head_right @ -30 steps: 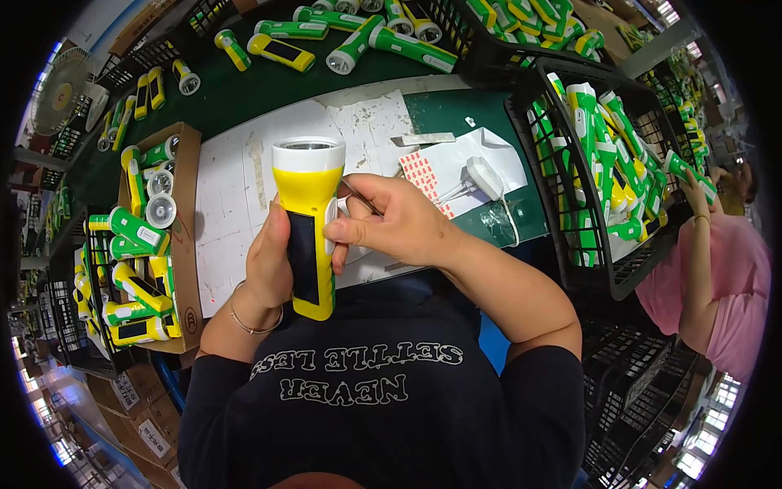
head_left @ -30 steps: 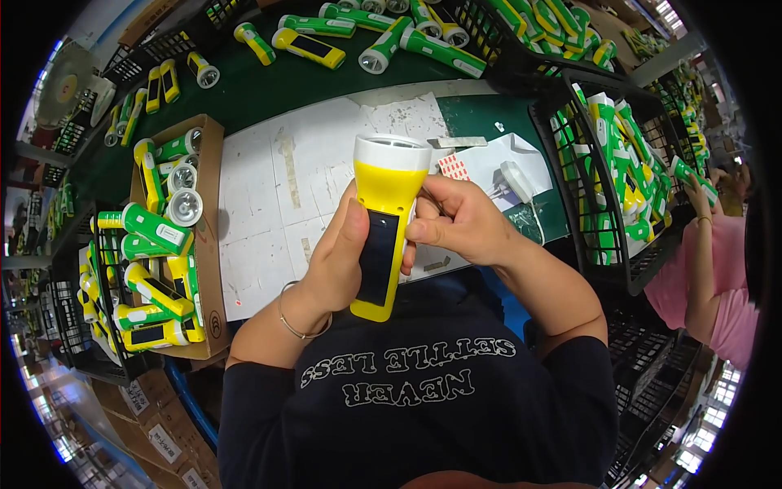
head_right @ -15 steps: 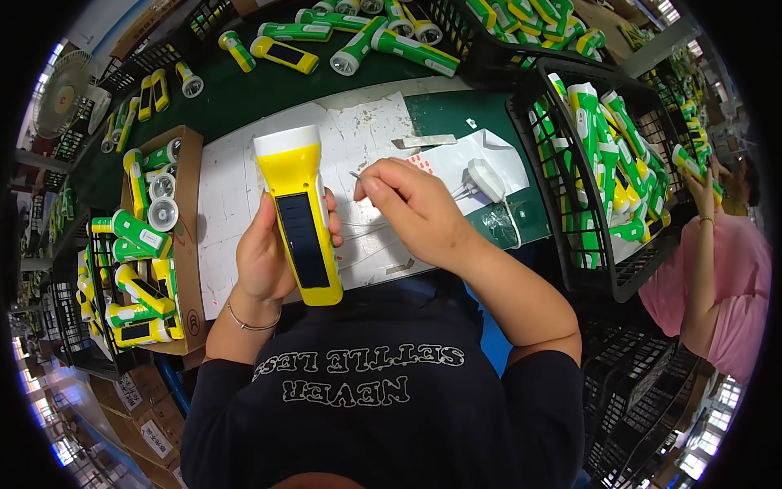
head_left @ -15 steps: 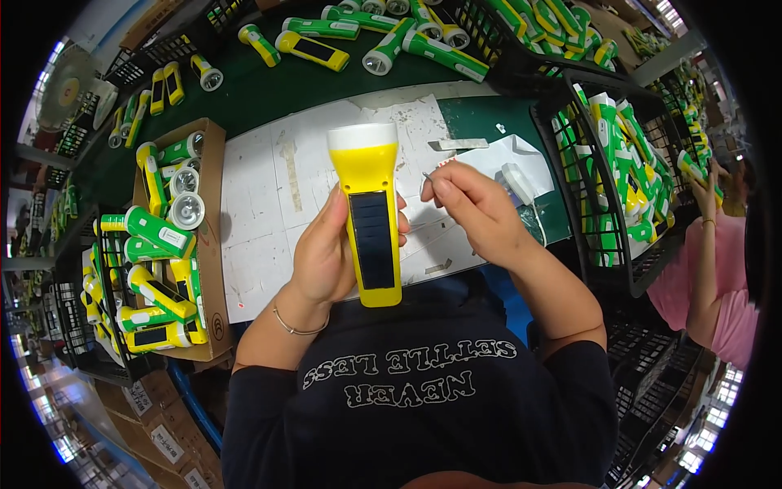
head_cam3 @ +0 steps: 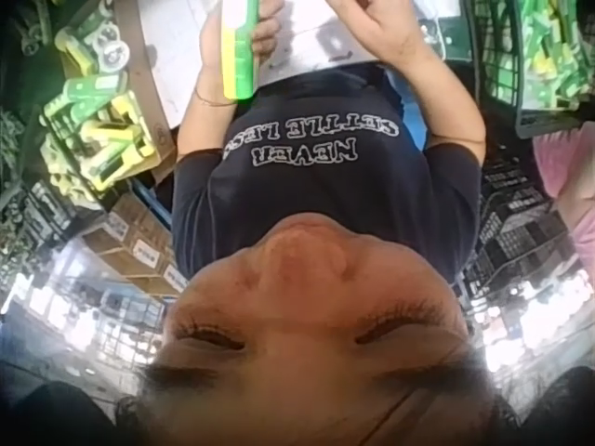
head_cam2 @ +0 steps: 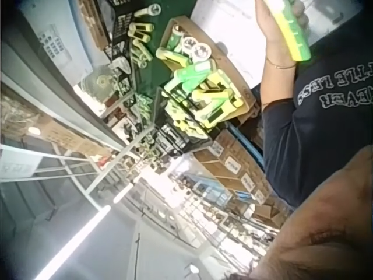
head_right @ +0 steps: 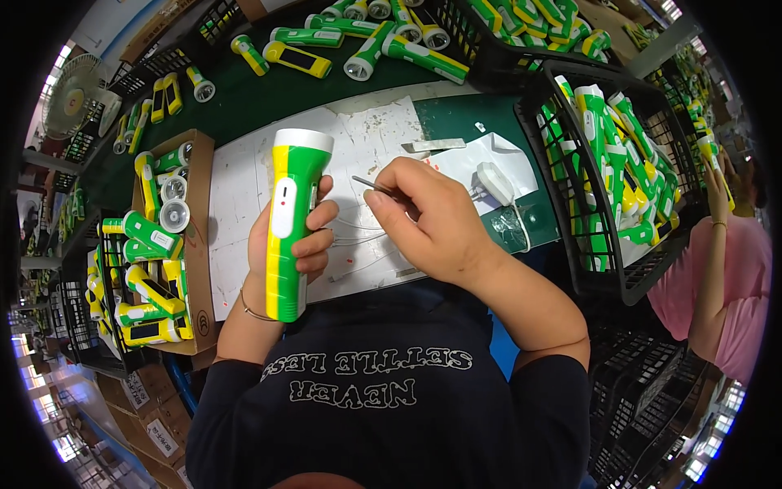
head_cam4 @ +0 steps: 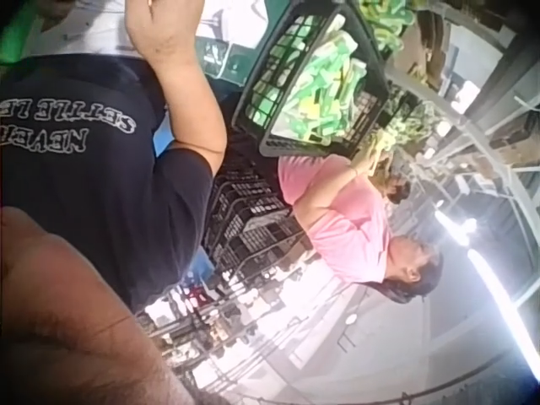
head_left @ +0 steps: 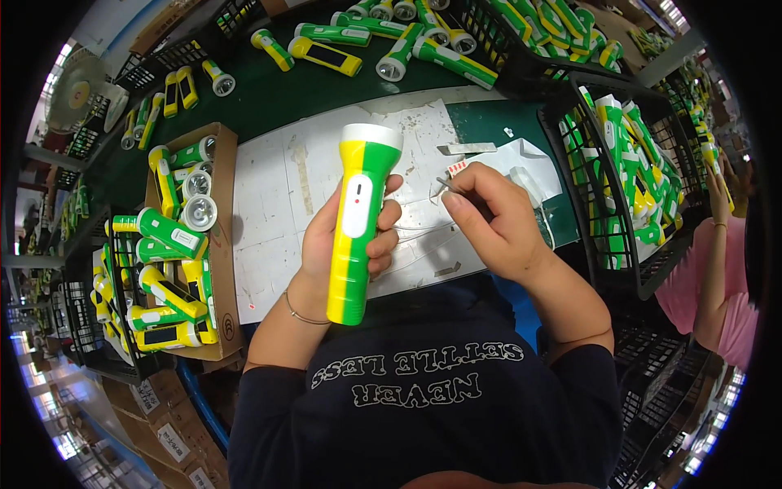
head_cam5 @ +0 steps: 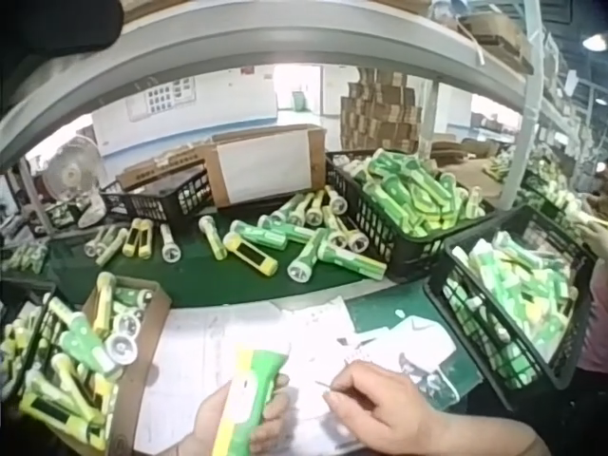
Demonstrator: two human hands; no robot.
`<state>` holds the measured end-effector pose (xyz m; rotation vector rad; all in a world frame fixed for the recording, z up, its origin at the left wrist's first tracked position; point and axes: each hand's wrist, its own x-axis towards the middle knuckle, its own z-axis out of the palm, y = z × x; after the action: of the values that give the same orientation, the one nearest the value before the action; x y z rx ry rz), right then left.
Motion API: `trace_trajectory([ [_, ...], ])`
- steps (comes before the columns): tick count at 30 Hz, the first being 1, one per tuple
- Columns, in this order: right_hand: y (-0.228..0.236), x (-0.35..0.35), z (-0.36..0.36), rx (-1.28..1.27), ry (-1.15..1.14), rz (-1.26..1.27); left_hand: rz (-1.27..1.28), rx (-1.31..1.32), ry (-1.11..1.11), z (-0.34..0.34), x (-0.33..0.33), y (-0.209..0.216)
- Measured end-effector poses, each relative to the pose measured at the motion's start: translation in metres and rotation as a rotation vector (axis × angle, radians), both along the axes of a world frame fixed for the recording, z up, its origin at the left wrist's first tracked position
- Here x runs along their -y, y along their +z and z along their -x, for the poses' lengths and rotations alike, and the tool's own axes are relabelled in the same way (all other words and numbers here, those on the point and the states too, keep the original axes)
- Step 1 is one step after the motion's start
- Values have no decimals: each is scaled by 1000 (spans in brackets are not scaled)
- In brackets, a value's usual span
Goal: Inspecting and labeling flashlights at an assembly line workstation.
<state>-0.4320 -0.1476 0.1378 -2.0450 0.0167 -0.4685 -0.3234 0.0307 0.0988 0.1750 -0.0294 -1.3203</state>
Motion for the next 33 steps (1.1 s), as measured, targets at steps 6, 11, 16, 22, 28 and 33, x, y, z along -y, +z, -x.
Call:
trace_trajectory([
  [6,-1,11,-23,-98,44,-557,312,-215,-231,1,5,-4],
  [11,-4,19,-38,-194,62,-692,-184,214,61,12,9,9],
  [16,-17,16,-33,-239,14,-694,-218,393,178,9,3,5],
  [22,-25,15,-24,-286,5,-744,-330,544,259,11,3,5],
  [28,-28,9,-21,-302,50,-763,-121,27,14,-2,4,3],
  [33,-24,13,-24,-319,61,-775,-143,193,101,2,2,2],
])
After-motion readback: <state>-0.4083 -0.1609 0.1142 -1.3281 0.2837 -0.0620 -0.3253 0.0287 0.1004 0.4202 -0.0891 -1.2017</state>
